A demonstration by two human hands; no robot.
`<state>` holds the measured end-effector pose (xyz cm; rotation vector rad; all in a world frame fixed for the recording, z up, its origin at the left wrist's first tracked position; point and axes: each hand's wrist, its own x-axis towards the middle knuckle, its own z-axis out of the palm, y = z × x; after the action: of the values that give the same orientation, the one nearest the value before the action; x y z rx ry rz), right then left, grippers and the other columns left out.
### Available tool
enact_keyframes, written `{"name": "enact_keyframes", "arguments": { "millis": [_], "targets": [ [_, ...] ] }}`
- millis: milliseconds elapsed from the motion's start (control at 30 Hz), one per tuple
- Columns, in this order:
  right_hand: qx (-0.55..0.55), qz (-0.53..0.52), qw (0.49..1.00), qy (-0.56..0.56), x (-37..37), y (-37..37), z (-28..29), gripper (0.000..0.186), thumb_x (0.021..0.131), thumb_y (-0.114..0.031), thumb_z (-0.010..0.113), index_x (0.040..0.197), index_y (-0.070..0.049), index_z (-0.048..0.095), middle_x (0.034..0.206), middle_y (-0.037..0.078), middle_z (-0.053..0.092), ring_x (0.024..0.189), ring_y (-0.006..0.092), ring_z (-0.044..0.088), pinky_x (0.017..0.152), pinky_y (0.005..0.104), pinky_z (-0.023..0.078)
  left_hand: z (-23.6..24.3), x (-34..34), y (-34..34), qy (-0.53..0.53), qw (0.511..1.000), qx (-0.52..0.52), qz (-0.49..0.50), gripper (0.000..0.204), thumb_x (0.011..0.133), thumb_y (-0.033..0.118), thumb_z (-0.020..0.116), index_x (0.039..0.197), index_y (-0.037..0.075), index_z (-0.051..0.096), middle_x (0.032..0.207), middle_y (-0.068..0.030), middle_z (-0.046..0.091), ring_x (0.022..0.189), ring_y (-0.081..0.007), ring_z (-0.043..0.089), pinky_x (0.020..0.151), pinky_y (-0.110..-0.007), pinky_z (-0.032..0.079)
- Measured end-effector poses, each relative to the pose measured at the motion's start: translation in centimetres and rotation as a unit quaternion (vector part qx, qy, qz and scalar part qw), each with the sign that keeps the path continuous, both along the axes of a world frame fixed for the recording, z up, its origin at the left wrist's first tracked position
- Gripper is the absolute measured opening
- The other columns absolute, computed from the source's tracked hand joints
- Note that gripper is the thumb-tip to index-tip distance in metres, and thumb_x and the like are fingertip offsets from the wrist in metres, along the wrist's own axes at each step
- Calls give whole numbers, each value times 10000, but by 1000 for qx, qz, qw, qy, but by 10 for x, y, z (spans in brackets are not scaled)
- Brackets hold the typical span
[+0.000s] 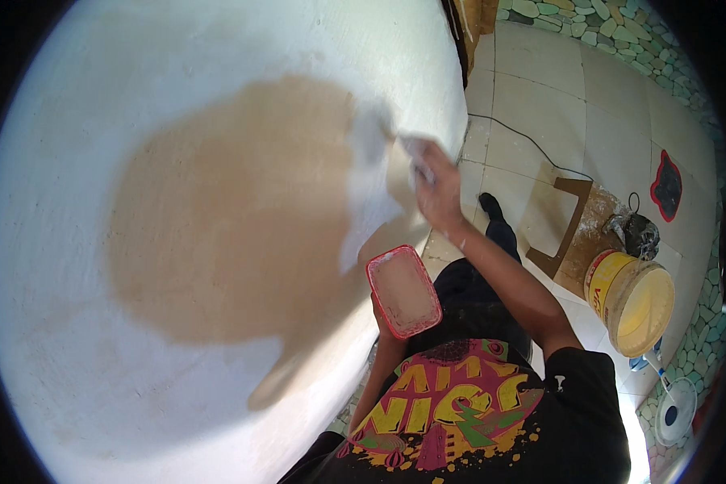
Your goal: Applying and smoothing white plaster or wall putty onto a wall using a putty knife.
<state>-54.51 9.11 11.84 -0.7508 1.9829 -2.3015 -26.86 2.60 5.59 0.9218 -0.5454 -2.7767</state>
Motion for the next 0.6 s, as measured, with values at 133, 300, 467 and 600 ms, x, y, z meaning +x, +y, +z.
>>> {"name": "enact_keyframes", "arguments": {
  "millis": [133,300,467,600],
  "targets": [
    [11,-182,983,20,-25,-43,15,414,865,103,556,1274,72,605,1246,198,621,1136,310,622,994,331,459,-5,7,7,-5,998,5,63,668,1020,550,450,1530,121,405,1435,-162,555,1212,-381,609,960,-578,542],
    [-120,-27,986,-115,23,-34,22,266,918,15,552,1156,49,665,1217,173,656,1091,262,671,931,342,545,-24,30,-2,-22,997,2,79,664,1025,548,437,1534,123,398,1435,-164,555,1224,-378,606,969,-578,540],
    [-316,53,805,-499,5,2,33,214,939,-16,553,1117,26,665,1056,114,710,949,208,724,847,359,609,-16,16,3,-24,997,8,69,667,1021,556,431,1528,125,402,1422,-163,562,1195,-372,620,953,-573,545],
    [-374,125,765,-509,-6,19,8,295,910,28,566,1201,19,612,1128,106,685,1002,248,698,929,377,580,-10,10,3,-14,998,19,63,689,1003,573,454,1524,124,406,1414,-163,567,1180,-374,625,950,-573,545]
  ]
}}
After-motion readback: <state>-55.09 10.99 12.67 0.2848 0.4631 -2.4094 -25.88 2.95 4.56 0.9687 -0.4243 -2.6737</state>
